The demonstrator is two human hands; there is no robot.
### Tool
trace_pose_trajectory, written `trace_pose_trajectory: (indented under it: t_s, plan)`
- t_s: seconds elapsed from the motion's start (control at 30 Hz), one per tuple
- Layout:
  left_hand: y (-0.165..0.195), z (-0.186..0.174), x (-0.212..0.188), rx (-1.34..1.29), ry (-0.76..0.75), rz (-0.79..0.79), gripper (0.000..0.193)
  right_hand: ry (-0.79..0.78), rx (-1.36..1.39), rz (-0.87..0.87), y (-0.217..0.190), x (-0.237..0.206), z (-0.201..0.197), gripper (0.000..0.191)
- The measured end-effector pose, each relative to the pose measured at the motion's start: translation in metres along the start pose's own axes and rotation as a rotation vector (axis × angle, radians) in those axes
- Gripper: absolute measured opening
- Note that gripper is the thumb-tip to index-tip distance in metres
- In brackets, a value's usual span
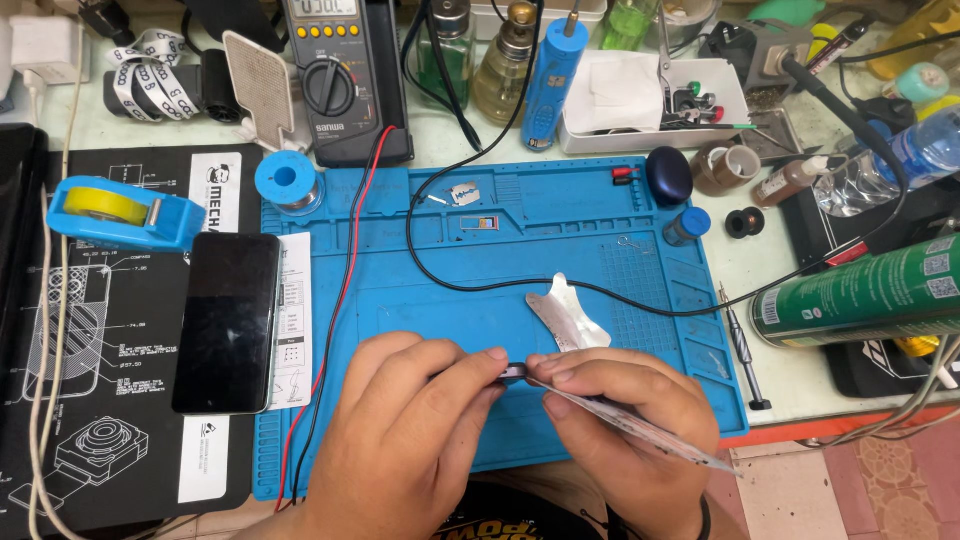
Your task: The person wipes a smartphone screen with a cloth, then uses a plastic card to pry open the phone's back cover. The person sprays a cleaning agent into the seam and continues prying until the back cover is removed, exposing the internal components.
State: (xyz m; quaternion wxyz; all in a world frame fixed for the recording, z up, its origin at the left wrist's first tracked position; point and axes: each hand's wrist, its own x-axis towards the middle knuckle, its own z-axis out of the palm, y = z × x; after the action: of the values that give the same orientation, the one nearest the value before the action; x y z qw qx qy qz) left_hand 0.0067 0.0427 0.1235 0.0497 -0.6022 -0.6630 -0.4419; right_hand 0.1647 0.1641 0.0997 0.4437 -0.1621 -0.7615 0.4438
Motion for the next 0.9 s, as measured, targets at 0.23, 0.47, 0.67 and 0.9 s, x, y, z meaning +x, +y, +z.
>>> trace_pose_trajectory:
  t_s: [0.23,0.47,0.67,0.9]
  plan:
    - [0.001,-0.001,0.002,-0.008,-0.019,0.018,0.04,-0.007,0.016,0.03,0.002,-0.002,-0.004,0.024]
    - [-0.015,-0.003,0.028,-0.088,-0.114,-0.011,0.037,-0.047,0.005,0.332,0.001,0.037,-0.007,0.016]
    - [-0.064,0.021,0.05,-0.601,-0.064,-0.272,0.074,-0.149,0.26,0.38,0.046,0.08,-0.006,0.01]
    - [-0.082,0.062,-0.003,-0.868,-0.163,-0.69,0.076,-0.167,0.478,0.521,0.076,0.093,0.0,0.013]
